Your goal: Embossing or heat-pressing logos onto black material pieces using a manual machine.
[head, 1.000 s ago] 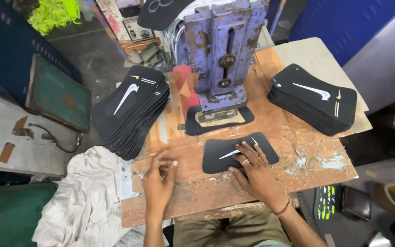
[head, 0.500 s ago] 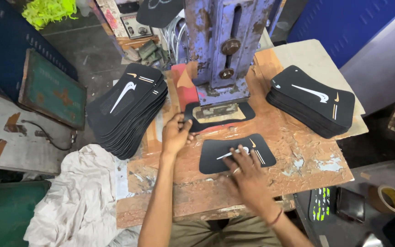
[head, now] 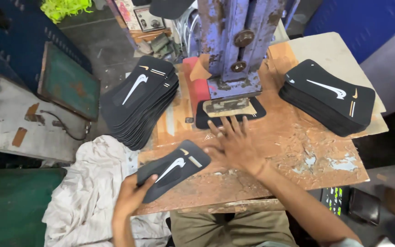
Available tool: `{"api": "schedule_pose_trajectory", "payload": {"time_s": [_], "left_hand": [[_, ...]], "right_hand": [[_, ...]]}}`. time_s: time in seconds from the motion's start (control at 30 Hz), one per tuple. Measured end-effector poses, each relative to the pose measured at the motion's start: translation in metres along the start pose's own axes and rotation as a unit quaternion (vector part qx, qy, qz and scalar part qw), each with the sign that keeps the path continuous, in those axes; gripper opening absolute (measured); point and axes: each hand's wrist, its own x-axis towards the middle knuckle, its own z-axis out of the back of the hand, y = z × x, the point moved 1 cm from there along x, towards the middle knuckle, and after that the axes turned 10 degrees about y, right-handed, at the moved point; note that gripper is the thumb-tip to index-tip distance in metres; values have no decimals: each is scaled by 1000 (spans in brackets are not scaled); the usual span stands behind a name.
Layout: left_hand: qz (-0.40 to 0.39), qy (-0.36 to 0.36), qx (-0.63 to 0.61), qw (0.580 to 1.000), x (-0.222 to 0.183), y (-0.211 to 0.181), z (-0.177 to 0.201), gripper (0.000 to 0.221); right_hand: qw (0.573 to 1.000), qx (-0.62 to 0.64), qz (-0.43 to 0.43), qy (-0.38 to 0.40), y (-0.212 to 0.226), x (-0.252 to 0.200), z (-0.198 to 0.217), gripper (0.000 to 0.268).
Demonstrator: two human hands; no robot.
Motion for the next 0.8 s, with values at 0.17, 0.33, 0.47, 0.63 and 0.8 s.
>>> {"api": "schedule_pose_trajectory", "payload": {"time_s": [0.17,0.33,0.47,0.63,0.8], "left_hand": [[-38,3,-31,999,19,19,-7,28],[-34,21,-37,999,15,19,-5,29],[-62,37,-40,997,13,15,-4,31],[-30,28,-58,997,6,18,-8,28],[-36,26,-16,999,7,24,-7,26]], "right_hand": [[998,-40,-45,0,10,18,-1,80],[998,-28,-51,-12,13,15,-1,76],[999,32,-5,-5,9,-17,6,70],[998,64,-5,14,31,-78,25,64],[997,54,-56,23,37,-94,26,61]]}}
